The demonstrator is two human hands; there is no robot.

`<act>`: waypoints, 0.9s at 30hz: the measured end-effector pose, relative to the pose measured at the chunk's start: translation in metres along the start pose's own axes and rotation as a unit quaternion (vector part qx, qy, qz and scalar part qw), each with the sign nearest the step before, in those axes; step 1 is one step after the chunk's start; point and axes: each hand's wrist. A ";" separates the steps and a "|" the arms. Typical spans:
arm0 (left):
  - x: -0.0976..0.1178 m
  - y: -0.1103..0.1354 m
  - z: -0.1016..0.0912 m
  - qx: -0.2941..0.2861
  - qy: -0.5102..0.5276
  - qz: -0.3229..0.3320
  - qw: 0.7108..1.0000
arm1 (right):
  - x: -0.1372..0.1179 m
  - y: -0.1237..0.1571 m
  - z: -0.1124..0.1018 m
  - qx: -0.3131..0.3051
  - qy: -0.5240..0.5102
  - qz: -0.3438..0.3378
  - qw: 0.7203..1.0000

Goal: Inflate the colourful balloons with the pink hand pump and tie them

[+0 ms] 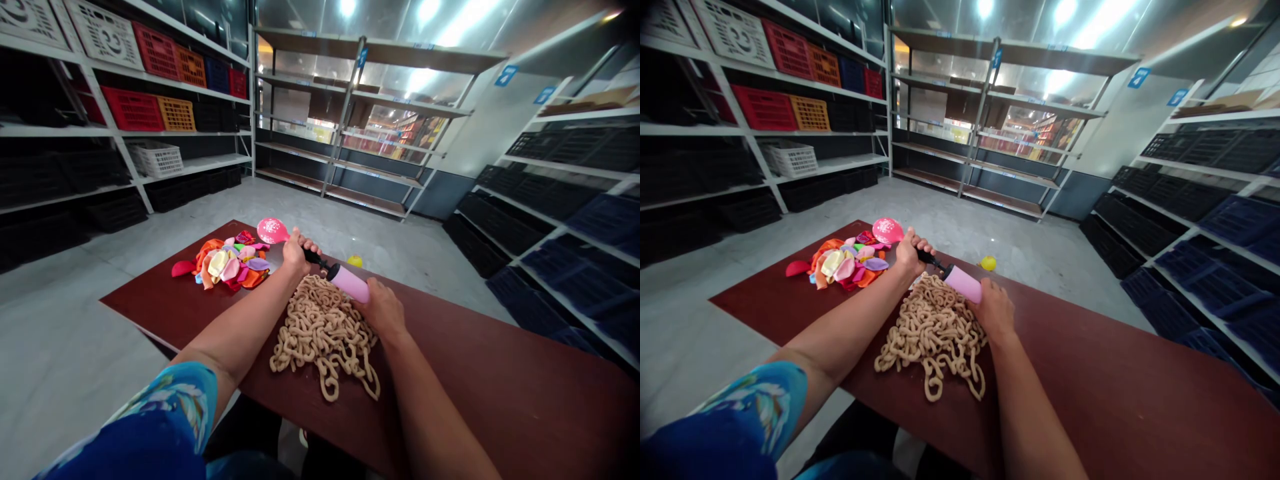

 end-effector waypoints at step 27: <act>0.006 -0.002 -0.003 -0.002 0.034 0.005 0.999 | 0.013 -0.003 0.000 -0.060 -0.010 -0.007 0.998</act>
Point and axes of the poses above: each hand's wrist, its own y-axis away from the middle knuckle, its own z-axis out of the palm, x = y × z
